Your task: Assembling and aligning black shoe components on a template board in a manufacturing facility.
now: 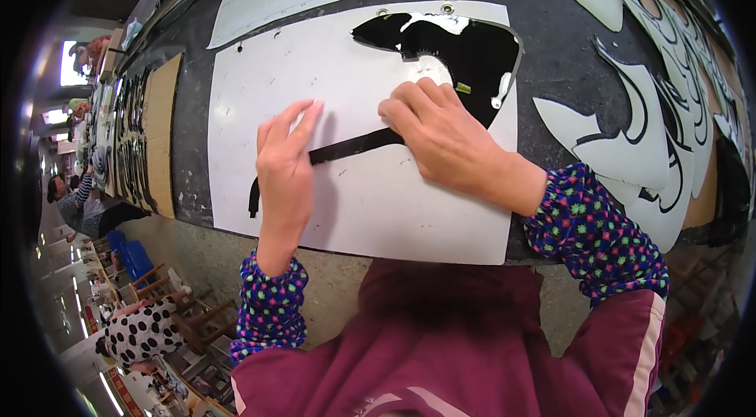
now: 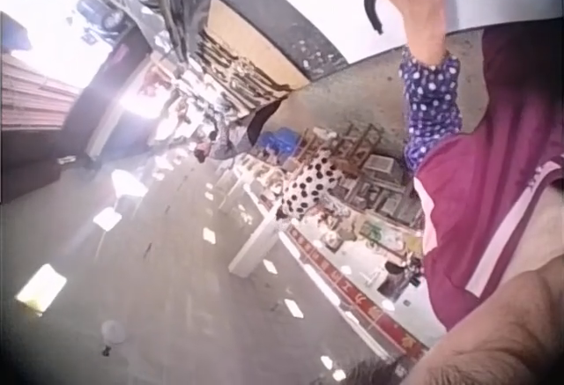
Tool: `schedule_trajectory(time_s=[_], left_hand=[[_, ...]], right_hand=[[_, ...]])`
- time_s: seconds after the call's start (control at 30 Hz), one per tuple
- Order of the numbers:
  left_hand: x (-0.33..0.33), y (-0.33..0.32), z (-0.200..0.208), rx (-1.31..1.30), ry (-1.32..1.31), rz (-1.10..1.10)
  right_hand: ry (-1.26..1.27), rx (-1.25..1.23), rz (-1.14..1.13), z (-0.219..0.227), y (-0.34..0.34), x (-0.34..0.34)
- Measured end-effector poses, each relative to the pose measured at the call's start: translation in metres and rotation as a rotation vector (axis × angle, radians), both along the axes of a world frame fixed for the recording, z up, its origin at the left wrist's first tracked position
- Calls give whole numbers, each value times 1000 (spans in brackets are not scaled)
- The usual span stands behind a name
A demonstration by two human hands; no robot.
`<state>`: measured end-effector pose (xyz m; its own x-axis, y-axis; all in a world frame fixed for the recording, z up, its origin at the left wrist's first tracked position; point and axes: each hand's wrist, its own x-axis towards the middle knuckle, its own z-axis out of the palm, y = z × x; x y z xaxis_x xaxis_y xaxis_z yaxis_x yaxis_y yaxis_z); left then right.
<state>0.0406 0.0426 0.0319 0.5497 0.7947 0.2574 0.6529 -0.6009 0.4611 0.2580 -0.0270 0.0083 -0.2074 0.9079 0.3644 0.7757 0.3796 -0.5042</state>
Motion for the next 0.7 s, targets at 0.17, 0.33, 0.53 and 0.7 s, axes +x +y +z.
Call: schedule_trajectory(time_s=[0.17, 0.33, 0.53, 0.7], left_hand=[[71, 8, -10, 505, 159, 106], [72, 23, -42, 628, 429, 100], [74, 32, -28, 722, 393, 160], [57, 43, -36, 750, 499, 84]], right_hand=[[295, 101, -45, -9, 6, 5], [508, 82, -138, -9, 9, 7], [545, 99, -124, -15, 8, 11], [541, 98, -120, -18, 9, 9]])
